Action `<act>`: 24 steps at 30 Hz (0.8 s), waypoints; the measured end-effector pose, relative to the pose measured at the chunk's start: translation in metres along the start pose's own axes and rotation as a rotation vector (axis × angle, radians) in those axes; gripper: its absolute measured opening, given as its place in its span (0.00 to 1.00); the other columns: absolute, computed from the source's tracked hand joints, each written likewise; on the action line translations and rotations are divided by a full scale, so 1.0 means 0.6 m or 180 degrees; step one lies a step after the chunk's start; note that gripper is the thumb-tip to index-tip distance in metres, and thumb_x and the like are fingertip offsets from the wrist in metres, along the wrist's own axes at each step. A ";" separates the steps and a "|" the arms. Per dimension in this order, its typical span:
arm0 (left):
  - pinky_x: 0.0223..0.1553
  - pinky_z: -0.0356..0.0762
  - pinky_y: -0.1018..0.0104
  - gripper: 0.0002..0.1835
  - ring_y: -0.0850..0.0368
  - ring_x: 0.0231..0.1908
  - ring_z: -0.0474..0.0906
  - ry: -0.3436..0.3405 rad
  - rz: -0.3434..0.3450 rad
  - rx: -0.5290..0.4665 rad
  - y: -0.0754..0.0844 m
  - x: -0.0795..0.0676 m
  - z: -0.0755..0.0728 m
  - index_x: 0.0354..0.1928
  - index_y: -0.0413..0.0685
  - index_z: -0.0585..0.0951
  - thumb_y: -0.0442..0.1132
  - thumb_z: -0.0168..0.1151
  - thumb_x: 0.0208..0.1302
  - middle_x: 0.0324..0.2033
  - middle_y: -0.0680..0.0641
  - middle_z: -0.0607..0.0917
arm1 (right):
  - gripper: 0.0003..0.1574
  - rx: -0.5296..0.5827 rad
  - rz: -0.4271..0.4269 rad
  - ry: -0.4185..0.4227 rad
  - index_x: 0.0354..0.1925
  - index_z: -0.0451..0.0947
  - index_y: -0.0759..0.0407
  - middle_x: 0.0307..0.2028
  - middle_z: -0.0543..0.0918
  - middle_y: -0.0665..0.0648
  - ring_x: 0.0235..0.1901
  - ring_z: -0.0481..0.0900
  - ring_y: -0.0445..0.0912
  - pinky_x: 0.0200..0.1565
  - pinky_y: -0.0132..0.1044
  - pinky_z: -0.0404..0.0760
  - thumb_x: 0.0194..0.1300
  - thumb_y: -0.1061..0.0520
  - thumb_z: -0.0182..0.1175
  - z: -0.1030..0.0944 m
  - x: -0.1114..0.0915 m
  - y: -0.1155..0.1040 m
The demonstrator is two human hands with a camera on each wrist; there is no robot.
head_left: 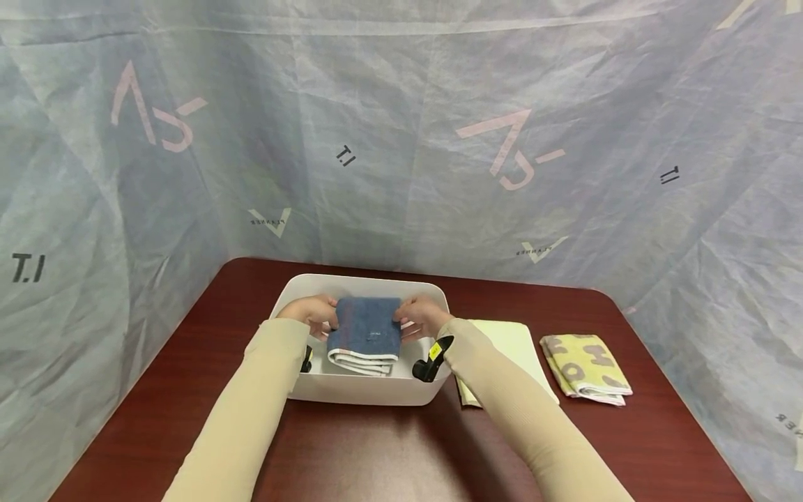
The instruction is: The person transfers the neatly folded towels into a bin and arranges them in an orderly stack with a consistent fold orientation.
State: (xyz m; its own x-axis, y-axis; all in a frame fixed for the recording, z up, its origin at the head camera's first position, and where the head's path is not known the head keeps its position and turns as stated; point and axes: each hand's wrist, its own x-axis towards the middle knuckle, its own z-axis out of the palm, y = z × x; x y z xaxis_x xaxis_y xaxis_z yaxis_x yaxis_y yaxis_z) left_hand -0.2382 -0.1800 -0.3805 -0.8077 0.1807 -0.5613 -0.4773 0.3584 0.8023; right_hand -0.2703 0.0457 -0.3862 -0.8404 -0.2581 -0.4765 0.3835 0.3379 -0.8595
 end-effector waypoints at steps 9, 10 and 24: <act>0.31 0.80 0.63 0.37 0.39 0.56 0.68 0.0070 -0.0051 0.0206 0.002 0.002 0.007 0.69 0.35 0.46 0.22 0.46 0.60 0.64 0.29 0.54 | 0.09 -0.0064 0.0132 -0.0113 0.27 0.65 0.64 0.29 0.68 0.62 0.41 0.76 0.66 0.40 0.54 0.80 0.59 0.68 0.56 -0.001 0.002 0.003; 0.31 0.80 0.63 0.36 0.39 0.55 0.68 0.0093 -0.0061 0.0236 0.003 0.002 0.007 0.69 0.36 0.47 0.23 0.47 0.60 0.65 0.30 0.55 | 0.08 -0.0068 0.0141 -0.0131 0.28 0.66 0.64 0.30 0.68 0.62 0.42 0.76 0.67 0.40 0.53 0.81 0.59 0.68 0.56 -0.001 0.002 0.003; 0.37 0.79 0.57 0.36 0.50 0.32 0.69 0.0110 -0.0056 0.0588 -0.007 0.001 0.006 0.71 0.34 0.46 0.24 0.46 0.62 0.69 0.33 0.47 | 0.23 -0.0193 0.0352 -0.0493 0.55 0.67 0.76 0.57 0.64 0.76 0.53 0.69 0.68 0.47 0.53 0.77 0.63 0.65 0.53 0.006 0.009 0.009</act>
State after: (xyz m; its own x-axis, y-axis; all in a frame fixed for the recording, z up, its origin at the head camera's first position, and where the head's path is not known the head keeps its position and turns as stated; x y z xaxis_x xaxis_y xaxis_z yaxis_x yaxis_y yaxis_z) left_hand -0.2352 -0.1784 -0.3850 -0.8126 0.1426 -0.5651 -0.4224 0.5240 0.7396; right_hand -0.2714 0.0430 -0.3938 -0.7237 -0.3511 -0.5942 0.4426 0.4246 -0.7899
